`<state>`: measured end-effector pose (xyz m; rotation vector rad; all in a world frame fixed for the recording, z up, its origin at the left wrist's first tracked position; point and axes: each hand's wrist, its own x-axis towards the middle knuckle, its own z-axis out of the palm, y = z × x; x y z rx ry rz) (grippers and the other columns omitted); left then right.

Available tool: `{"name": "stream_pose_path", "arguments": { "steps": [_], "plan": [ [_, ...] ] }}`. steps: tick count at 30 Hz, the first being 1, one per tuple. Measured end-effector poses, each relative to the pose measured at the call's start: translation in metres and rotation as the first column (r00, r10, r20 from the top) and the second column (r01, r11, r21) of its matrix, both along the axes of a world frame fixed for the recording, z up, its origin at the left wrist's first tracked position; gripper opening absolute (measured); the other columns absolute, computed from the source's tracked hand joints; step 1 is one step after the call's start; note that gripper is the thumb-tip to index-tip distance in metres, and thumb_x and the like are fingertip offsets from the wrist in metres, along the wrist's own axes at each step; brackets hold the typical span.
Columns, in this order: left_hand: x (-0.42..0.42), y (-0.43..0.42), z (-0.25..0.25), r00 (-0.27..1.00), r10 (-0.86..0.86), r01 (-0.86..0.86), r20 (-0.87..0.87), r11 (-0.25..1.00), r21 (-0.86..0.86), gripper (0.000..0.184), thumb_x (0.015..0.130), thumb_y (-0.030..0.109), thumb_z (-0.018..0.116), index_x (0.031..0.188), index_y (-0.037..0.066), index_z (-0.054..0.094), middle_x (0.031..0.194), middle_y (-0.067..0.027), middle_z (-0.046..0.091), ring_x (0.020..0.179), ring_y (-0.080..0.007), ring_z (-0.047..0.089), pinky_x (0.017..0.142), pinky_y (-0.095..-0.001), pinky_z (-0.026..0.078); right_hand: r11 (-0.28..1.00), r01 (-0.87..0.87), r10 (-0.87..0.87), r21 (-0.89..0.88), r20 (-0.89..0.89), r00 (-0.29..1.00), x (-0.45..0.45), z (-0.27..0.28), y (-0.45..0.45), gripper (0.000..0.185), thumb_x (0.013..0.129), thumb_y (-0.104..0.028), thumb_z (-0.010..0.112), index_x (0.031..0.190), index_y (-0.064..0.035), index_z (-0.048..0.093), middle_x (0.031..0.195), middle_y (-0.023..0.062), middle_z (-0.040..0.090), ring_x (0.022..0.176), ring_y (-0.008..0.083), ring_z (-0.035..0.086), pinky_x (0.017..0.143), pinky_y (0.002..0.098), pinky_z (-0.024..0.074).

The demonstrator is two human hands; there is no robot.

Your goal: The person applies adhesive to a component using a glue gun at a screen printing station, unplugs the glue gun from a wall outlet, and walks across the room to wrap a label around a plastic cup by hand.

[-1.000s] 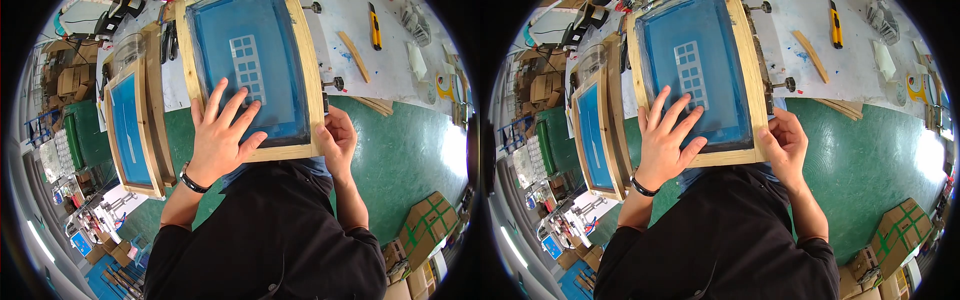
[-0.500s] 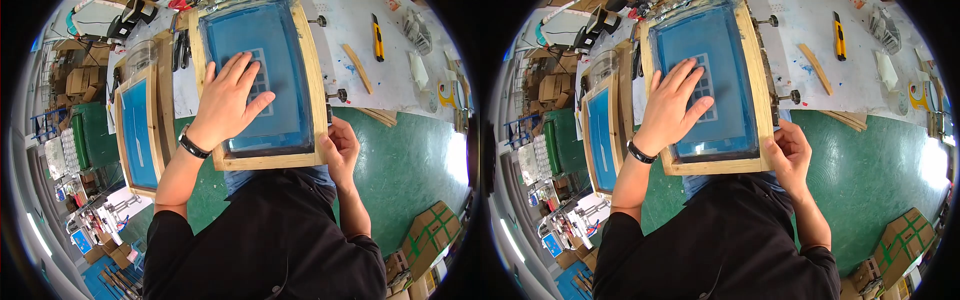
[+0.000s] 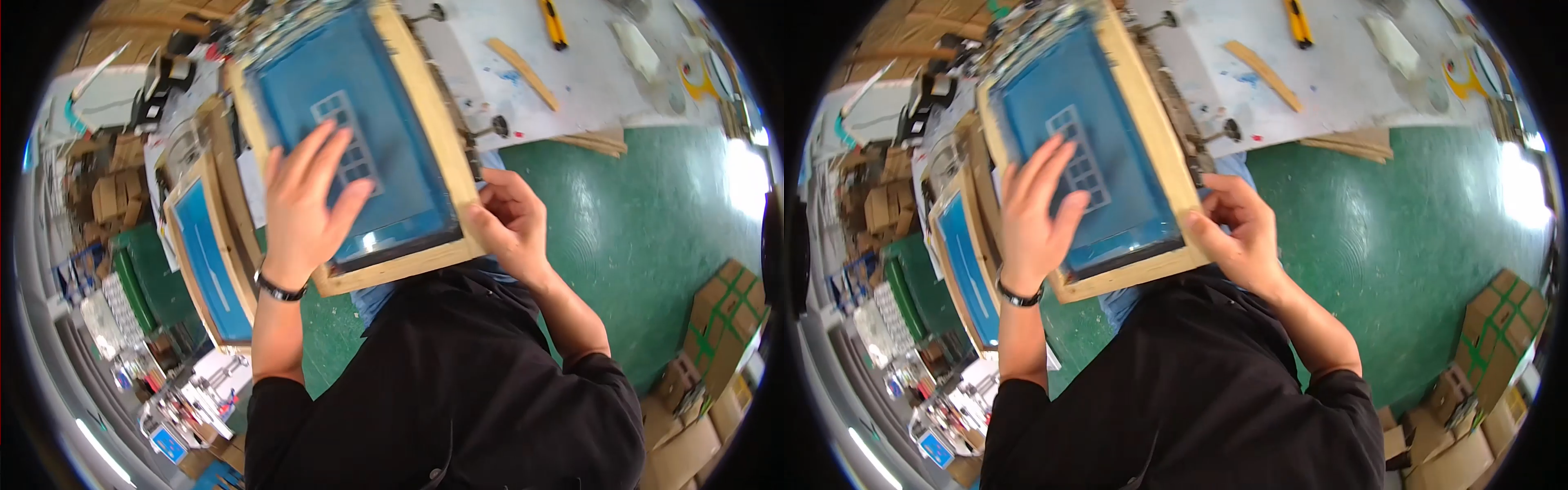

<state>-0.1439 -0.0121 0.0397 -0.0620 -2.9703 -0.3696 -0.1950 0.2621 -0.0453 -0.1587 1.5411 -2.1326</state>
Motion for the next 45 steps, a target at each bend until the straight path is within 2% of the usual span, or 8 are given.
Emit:
{"name": "stream_pose_path", "arguments": {
  "steps": [1,3,5,6,9,13,18,45],
  "plan": [
    [0.007,0.0,-0.001,0.999,-0.033,0.033,0.007,0.999,0.011,0.051,0.099,0.039,0.068,0.137,0.005,0.067,0.147,-0.0143,0.061,0.128,-0.0319,0.061,0.114,-0.0498,0.036,0.999,0.033,-0.033,0.011,0.007,0.999,0.0,-0.001,0.001,0.043,0.095,-0.001,0.073,0.134,0.002,0.057,0.087,0.0038,0.06,0.072,0.0092,0.05,0.067,0.0208,0.0426],
    [0.026,-0.003,-0.009,0.971,0.182,-0.132,-0.155,0.949,0.287,0.044,0.099,0.027,0.069,0.137,0.004,0.067,0.147,-0.0151,0.06,0.13,-0.0319,0.06,0.116,-0.0445,0.038,1.0,-0.025,0.025,-0.003,-0.046,0.999,-0.001,-0.004,0.002,0.041,0.095,-0.003,0.074,0.132,0.0018,0.057,0.083,0.0021,0.058,0.07,0.0085,0.049,0.064,0.0212,0.0414],
    [0.048,-0.01,-0.018,0.924,0.281,-0.199,-0.258,0.932,0.303,0.042,0.102,0.021,0.066,0.14,0.004,0.064,0.147,-0.0158,0.06,0.131,-0.031,0.059,0.115,-0.0398,0.041,1.0,-0.008,0.008,-0.003,-0.044,0.999,-0.001,-0.006,0.005,0.041,0.095,-0.003,0.074,0.132,0.0017,0.057,0.083,0.0017,0.058,0.069,0.0084,0.049,0.064,0.0213,0.041],
    [0.06,-0.01,-0.024,0.929,0.27,-0.191,-0.252,0.936,0.296,0.042,0.102,0.021,0.066,0.14,0.004,0.064,0.147,-0.0158,0.06,0.131,-0.031,0.059,0.115,-0.0398,0.041,1.0,-0.019,0.019,-0.005,-0.052,0.998,-0.002,-0.005,0.004,0.04,0.095,-0.004,0.075,0.131,0.0017,0.057,0.082,0.0014,0.057,0.068,0.0082,0.048,0.064,0.0213,0.0407],
    [0.087,-0.008,-0.038,0.818,0.533,-0.415,-0.217,0.807,0.42,0.043,0.107,0.022,0.061,0.146,0.003,0.059,0.147,-0.0155,0.06,0.131,-0.0293,0.058,0.112,-0.04,0.044,0.999,-0.041,0.04,-0.012,-0.073,0.997,-0.005,-0.007,0.004,0.039,0.095,-0.005,0.075,0.13,0.0017,0.057,0.08,0.0007,0.056,0.067,0.008,0.048,0.063,0.0215,0.0399],
    [0.109,0.008,-0.047,0.723,0.689,-0.585,0.052,0.57,0.577,0.047,0.113,0.03,0.052,0.149,0.001,0.056,0.146,-0.0141,0.061,0.129,-0.0246,0.059,0.112,-0.0338,0.044,0.999,-0.042,0.04,-0.016,-0.124,0.991,-0.005,-0.009,0.003,0.038,0.096,-0.006,0.075,0.128,0.0016,0.058,0.078,0.0001,0.055,0.065,0.0078,0.046,0.061,0.0217,0.0388],
    [0.116,0.011,-0.045,0.656,0.736,-0.679,0.168,0.478,0.557,0.05,0.113,0.035,0.052,0.15,0.0,0.056,0.144,-0.0135,0.062,0.125,-0.0223,0.06,0.109,-0.0308,0.044,0.999,-0.05,0.049,-0.008,-0.109,0.993,-0.007,-0.006,0.004,0.039,0.095,-0.007,0.076,0.128,0.0021,0.058,0.077,-0.0003,0.053,0.064,0.0078,0.046,0.06,0.0219,0.0387],
    [0.119,0.01,-0.049,0.679,0.717,-0.636,0.16,0.464,0.617,0.051,0.114,0.036,0.051,0.15,0.0,0.055,0.143,-0.0138,0.063,0.126,-0.0224,0.06,0.109,-0.0315,0.044,0.998,-0.068,0.067,-0.017,-0.083,0.994,-0.005,-0.007,0.004,0.042,0.096,-0.008,0.075,0.133,0.0018,0.057,0.081,0.0006,0.053,0.068,0.0075,0.046,0.062,0.0217,0.0387]
  ]
}}
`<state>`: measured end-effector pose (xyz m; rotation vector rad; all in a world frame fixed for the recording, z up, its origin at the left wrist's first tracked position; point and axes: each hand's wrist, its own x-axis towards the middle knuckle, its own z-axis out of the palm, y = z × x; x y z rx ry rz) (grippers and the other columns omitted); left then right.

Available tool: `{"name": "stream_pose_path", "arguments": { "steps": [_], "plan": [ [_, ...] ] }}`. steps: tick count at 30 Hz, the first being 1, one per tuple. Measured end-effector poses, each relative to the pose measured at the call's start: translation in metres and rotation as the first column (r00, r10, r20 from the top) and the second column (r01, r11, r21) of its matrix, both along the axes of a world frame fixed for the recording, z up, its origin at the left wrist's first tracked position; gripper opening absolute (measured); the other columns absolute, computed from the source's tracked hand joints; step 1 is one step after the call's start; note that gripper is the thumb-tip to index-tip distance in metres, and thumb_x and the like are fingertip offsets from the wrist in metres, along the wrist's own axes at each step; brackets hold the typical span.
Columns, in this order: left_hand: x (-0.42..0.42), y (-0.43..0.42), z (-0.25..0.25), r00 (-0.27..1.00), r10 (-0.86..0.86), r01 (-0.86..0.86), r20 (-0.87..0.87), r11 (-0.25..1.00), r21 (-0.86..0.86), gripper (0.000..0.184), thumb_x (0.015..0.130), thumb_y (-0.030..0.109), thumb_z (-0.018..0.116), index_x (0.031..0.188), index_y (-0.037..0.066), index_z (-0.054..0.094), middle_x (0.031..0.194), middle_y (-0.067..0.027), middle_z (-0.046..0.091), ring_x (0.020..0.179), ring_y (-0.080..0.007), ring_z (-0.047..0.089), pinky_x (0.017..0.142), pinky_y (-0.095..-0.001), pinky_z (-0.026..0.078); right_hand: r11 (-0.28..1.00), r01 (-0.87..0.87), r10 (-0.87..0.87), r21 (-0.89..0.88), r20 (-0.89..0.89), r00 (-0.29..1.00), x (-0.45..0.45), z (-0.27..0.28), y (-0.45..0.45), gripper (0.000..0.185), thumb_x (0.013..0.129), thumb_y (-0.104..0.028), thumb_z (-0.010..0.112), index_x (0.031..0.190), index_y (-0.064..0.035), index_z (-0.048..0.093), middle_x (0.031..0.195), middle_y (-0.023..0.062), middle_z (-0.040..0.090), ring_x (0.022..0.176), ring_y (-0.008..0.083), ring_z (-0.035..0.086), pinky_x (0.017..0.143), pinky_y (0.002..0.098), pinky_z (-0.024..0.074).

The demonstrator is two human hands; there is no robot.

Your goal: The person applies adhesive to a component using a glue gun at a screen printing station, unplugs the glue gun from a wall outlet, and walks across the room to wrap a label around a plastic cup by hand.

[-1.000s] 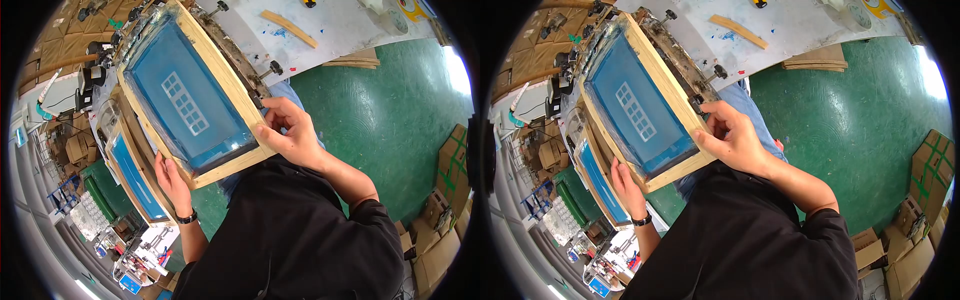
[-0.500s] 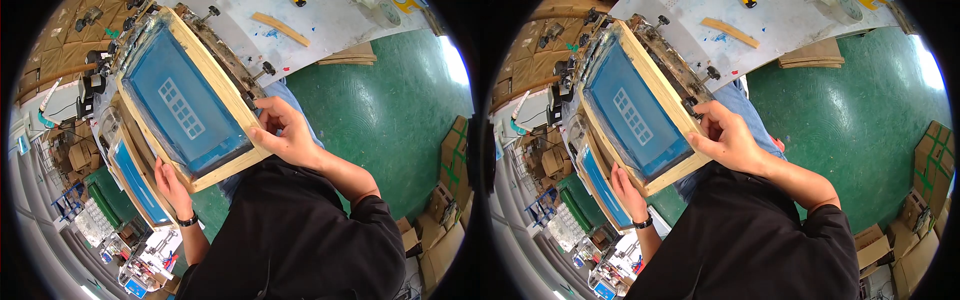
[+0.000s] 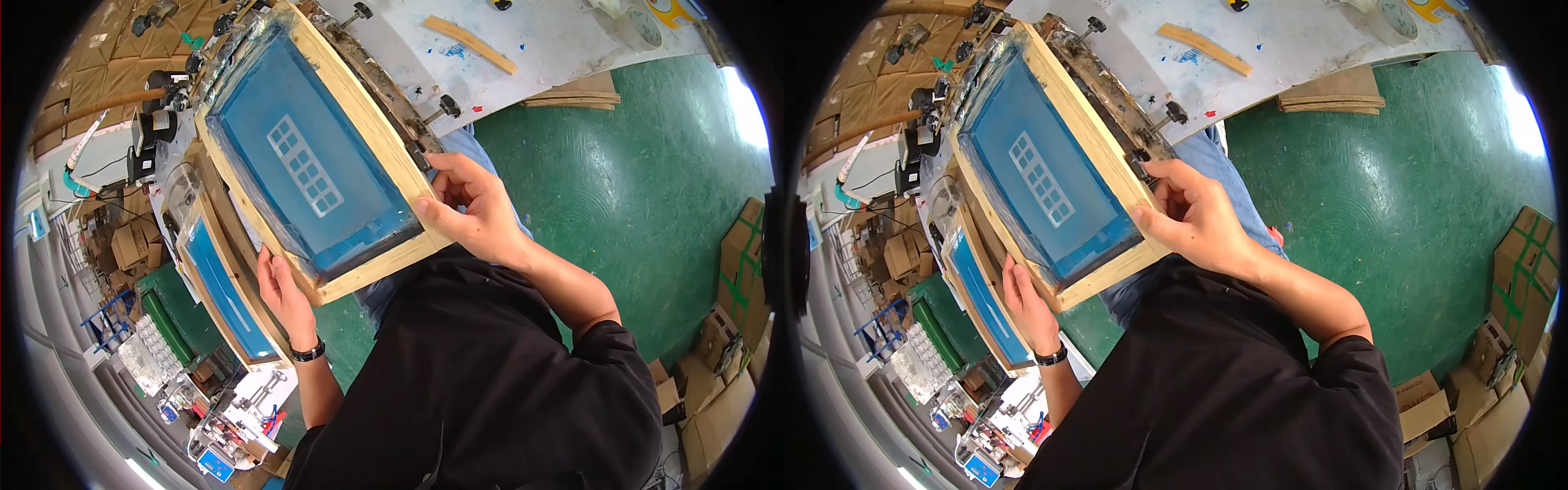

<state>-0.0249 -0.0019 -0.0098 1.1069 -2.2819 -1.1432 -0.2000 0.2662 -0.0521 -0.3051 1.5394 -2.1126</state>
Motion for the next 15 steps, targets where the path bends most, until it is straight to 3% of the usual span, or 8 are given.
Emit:
{"name": "stream_pose_path", "arguments": {
  "steps": [10,13,15],
  "plan": [
    [0.008,-0.009,-0.003,0.999,-0.032,0.031,0.019,0.999,0.029,0.052,0.114,0.038,0.051,0.152,0.003,0.055,0.149,-0.0137,0.06,0.127,-0.0228,0.06,0.111,-0.0322,0.044,0.999,-0.043,0.043,0.021,-0.006,0.999,-0.003,0.001,0.003,0.046,0.097,-0.005,0.072,0.14,-0.0008,0.055,0.085,0.002,0.057,0.07,0.0069,0.047,0.064,0.0206,0.039],
    [0.009,-0.01,-0.004,0.996,0.002,0.011,-0.084,0.988,0.154,0.051,0.114,0.037,0.05,0.154,0.006,0.054,0.151,-0.012,0.059,0.127,-0.0215,0.06,0.111,-0.032,0.044,0.999,-0.015,0.016,-0.04,0.023,1.0,-0.004,0.005,0.004,0.049,0.095,-0.002,0.071,0.141,0.0003,0.055,0.085,0.0028,0.058,0.069,0.0074,0.048,0.064,0.0205,0.0394],
    [0.009,-0.009,0.001,0.995,-0.007,0.02,-0.097,0.99,0.138,0.05,0.114,0.037,0.049,0.154,0.007,0.054,0.151,-0.0114,0.059,0.126,-0.0211,0.06,0.111,-0.0322,0.044,0.99,0.135,-0.133,-0.034,0.061,0.989,-0.002,0.014,0.008,0.04,0.098,-0.005,0.069,0.135,0.0025,0.058,0.08,0.0023,0.058,0.066,0.0084,0.049,0.061,0.0212,0.04]
  ]
}}
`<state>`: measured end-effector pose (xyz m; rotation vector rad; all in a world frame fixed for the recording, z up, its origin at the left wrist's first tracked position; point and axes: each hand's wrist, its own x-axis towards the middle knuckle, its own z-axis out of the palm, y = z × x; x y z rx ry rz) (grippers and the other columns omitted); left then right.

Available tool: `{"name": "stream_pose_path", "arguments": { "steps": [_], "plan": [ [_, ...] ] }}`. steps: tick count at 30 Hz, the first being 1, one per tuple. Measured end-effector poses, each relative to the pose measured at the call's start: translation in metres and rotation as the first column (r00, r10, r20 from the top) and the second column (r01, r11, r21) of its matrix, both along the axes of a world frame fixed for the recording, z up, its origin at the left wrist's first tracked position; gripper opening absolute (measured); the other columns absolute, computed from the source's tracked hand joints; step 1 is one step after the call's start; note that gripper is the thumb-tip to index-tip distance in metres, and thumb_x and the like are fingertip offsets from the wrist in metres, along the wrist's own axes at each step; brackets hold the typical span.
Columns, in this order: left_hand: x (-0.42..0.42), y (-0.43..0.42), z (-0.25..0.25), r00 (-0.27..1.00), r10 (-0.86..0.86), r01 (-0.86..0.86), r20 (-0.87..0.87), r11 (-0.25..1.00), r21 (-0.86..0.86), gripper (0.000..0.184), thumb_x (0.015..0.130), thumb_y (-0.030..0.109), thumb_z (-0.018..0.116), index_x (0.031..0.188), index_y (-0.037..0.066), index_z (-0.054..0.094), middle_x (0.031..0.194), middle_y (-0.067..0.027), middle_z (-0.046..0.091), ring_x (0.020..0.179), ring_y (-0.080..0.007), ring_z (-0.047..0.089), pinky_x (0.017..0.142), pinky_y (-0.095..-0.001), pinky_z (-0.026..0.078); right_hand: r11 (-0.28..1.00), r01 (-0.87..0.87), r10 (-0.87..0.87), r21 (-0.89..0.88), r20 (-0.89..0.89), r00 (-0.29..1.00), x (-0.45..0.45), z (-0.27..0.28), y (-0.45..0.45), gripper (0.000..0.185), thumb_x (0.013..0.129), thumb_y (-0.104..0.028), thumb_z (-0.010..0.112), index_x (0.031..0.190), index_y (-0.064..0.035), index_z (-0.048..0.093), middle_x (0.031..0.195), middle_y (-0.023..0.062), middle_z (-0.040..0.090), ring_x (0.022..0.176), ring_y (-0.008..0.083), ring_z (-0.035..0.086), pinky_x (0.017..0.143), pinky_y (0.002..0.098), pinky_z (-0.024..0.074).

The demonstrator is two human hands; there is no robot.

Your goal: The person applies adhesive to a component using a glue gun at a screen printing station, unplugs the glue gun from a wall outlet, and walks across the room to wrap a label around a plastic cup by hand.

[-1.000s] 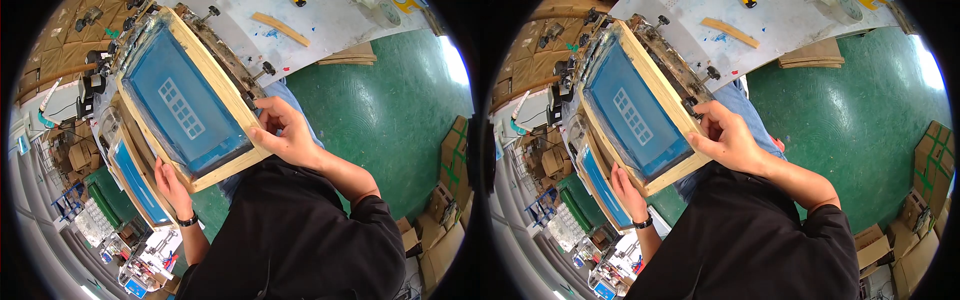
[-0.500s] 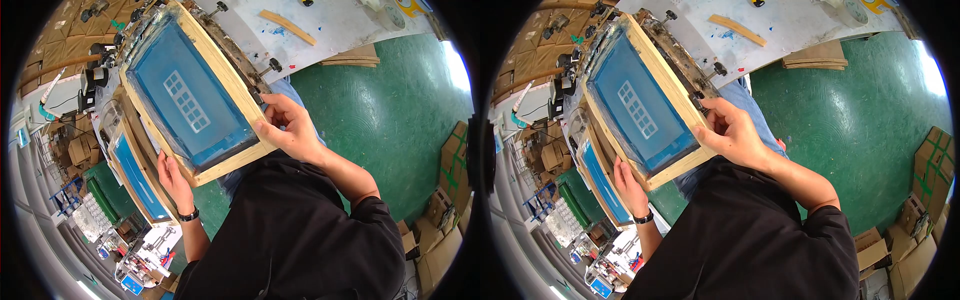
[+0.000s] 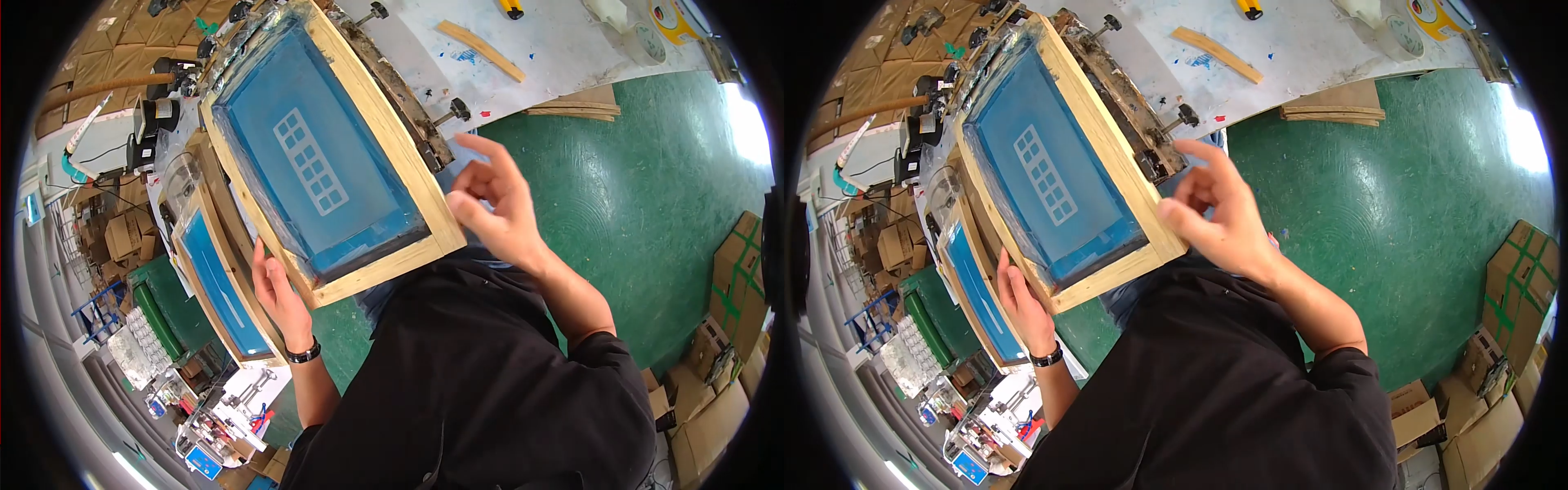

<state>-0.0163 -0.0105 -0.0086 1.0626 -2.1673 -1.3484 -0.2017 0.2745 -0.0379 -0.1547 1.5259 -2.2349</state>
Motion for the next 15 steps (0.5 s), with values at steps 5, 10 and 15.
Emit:
{"name": "stream_pose_path", "arguments": {
  "steps": [5,10,15],
  "plan": [
    [-0.007,0.004,0.021,0.995,-0.079,0.072,-0.063,0.992,-0.108,0.051,0.116,0.038,0.042,0.156,0.009,0.052,0.153,-0.0081,0.058,0.128,-0.0189,0.059,0.109,-0.0341,0.046,0.985,0.03,-0.008,-0.169,0.131,0.991,-0.02,-0.007,0.032,0.034,0.101,-0.001,0.058,0.134,0.0035,0.059,0.078,0.0042,0.058,0.062,0.0109,0.049,0.058,0.0225,0.0395],
    [0.009,-0.019,0.038,0.964,0.035,0.012,-0.262,0.985,0.174,0.062,0.116,0.05,0.032,0.155,0.007,0.053,0.148,-0.0095,0.062,0.113,-0.0178,0.063,0.103,-0.0332,0.048,0.888,0.046,0.052,-0.458,0.199,0.979,-0.028,-0.003,0.044,0.022,0.103,-0.001,0.052,0.123,0.0029,0.06,0.076,0.0059,0.056,0.057,0.0121,0.046,0.056,0.024,0.0375],
    [-0.045,-0.005,0.122,0.602,0.337,-0.146,-0.724,0.938,0.315,0.075,0.114,0.059,0.029,0.152,-0.001,0.053,0.12,-0.0154,0.067,0.098,-0.0255,0.062,0.088,-0.0378,0.049,0.921,0.045,-0.008,-0.386,0.098,0.995,-0.021,0.008,0.028,0.01,0.108,-0.005,0.051,0.099,-0.0055,0.054,0.074,0.0044,0.052,0.057,0.0117,0.044,0.053,0.0246,0.0348]
  ]
}}
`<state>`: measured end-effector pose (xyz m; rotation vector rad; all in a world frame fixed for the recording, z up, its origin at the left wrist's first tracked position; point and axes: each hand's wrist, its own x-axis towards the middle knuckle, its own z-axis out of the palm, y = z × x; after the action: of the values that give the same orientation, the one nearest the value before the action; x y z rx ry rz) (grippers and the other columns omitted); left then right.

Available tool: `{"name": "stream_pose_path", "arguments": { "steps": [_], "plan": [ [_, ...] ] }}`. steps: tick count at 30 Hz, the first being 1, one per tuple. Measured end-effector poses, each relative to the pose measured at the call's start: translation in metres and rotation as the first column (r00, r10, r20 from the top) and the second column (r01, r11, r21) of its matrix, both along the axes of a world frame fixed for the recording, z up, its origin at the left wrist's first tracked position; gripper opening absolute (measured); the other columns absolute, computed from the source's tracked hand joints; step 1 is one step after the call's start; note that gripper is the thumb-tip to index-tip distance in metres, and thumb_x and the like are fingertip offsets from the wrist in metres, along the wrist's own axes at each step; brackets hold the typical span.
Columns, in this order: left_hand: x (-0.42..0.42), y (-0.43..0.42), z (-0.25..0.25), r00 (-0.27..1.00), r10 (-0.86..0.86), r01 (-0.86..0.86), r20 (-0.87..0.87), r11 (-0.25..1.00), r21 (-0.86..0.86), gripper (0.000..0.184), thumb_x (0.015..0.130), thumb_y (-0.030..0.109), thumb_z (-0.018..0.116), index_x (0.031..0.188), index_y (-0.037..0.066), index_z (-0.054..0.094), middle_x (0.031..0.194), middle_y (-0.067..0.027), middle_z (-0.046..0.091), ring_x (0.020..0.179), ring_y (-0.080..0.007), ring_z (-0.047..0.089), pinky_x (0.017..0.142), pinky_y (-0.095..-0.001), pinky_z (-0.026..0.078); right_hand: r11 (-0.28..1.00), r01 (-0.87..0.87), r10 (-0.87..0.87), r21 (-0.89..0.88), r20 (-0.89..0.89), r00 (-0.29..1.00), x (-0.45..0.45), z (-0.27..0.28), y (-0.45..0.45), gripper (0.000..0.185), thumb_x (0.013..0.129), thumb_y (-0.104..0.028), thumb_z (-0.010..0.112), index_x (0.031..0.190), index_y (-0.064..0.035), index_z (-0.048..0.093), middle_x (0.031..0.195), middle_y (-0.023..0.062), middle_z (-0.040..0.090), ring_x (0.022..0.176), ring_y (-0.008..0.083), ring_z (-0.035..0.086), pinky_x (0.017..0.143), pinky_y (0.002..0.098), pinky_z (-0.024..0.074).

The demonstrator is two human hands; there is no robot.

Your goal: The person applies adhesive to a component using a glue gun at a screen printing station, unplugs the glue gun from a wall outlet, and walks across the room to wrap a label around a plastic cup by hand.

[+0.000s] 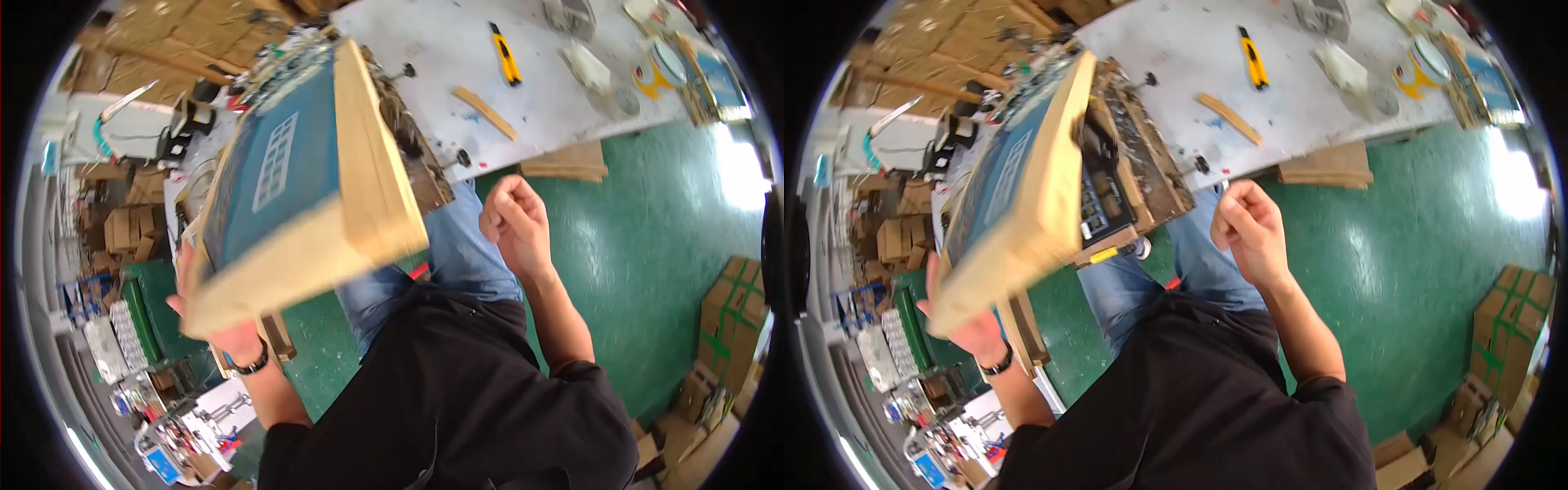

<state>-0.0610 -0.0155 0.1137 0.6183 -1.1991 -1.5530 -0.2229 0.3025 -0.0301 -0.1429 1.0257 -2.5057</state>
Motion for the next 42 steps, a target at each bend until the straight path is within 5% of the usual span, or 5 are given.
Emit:
{"name": "stream_pose_path", "arguments": {
  "steps": [3,13,20,25,42],
  "plan": [
    [-0.002,-0.052,0.028,0.928,-0.352,0.371,0.123,0.84,-0.396,0.07,0.114,0.057,0.03,0.146,0.0,0.056,0.108,-0.0147,0.064,0.09,-0.0222,0.057,0.081,-0.0352,0.046,0.989,-0.038,0.045,-0.146,0.041,0.998,0.009,-0.008,-0.008,0.012,0.111,-0.008,0.05,0.099,-0.008,0.054,0.072,0.0026,0.047,0.055,0.0117,0.041,0.051,0.0257,0.0331],
    [-0.057,-0.092,0.091,0.912,-0.407,0.389,0.045,0.829,-0.401,0.058,0.114,0.05,0.035,0.134,0.001,0.061,0.097,-0.0101,0.065,0.081,-0.0198,0.055,0.076,-0.0316,0.044,0.995,-0.054,0.066,-0.087,0.13,0.989,0.037,-0.013,-0.001,0.028,0.115,-0.019,0.047,0.087,-0.0142,0.046,0.064,-0.0007,0.038,0.049,0.0119,0.036,0.047,0.0272,0.0323],
    [-0.035,-0.076,0.027,0.94,-0.342,0.33,-0.003,0.908,-0.257,0.043,0.109,0.028,0.049,0.142,0.001,0.056,0.094,-0.0053,0.067,0.078,-0.0126,0.058,0.071,-0.0264,0.046,0.988,-0.101,0.091,0.119,0.081,0.992,0.04,-0.011,-0.008,0.03,0.11,-0.009,0.051,0.082,-0.0158,0.042,0.062,-0.0044,0.035,0.048,0.0078,0.031,0.044,0.0245,0.029],
    [0.033,-0.046,-0.062,0.855,-0.404,0.456,0.324,0.884,-0.1,0.036,0.1,0.005,0.065,0.137,0.003,0.063,0.099,-0.0053,0.066,0.078,-0.0121,0.06,0.074,-0.026,0.052,0.954,-0.268,0.273,0.134,-0.024,0.962,0.053,-0.014,-0.038,0.033,0.107,-0.004,0.052,0.079,-0.0165,0.041,0.059,-0.0046,0.035,0.046,0.0077,0.031,0.044,0.0246,0.0289],
    [0.118,-0.033,-0.109,0.931,-0.177,0.177,0.32,0.984,0.027,0.03,0.101,0.003,0.065,0.131,0.001,0.067,0.098,-0.0047,0.066,0.086,-0.0136,0.06,0.078,-0.0257,0.05,0.613,-0.677,0.767,0.407,-0.104,0.633,0.108,0.045,-0.167,0.041,0.112,-0.011,0.044,0.071,-0.0132,0.043,0.057,-0.0017,0.038,0.046,0.0104,0.036,0.046,0.0257,0.0312]
  ]
}}
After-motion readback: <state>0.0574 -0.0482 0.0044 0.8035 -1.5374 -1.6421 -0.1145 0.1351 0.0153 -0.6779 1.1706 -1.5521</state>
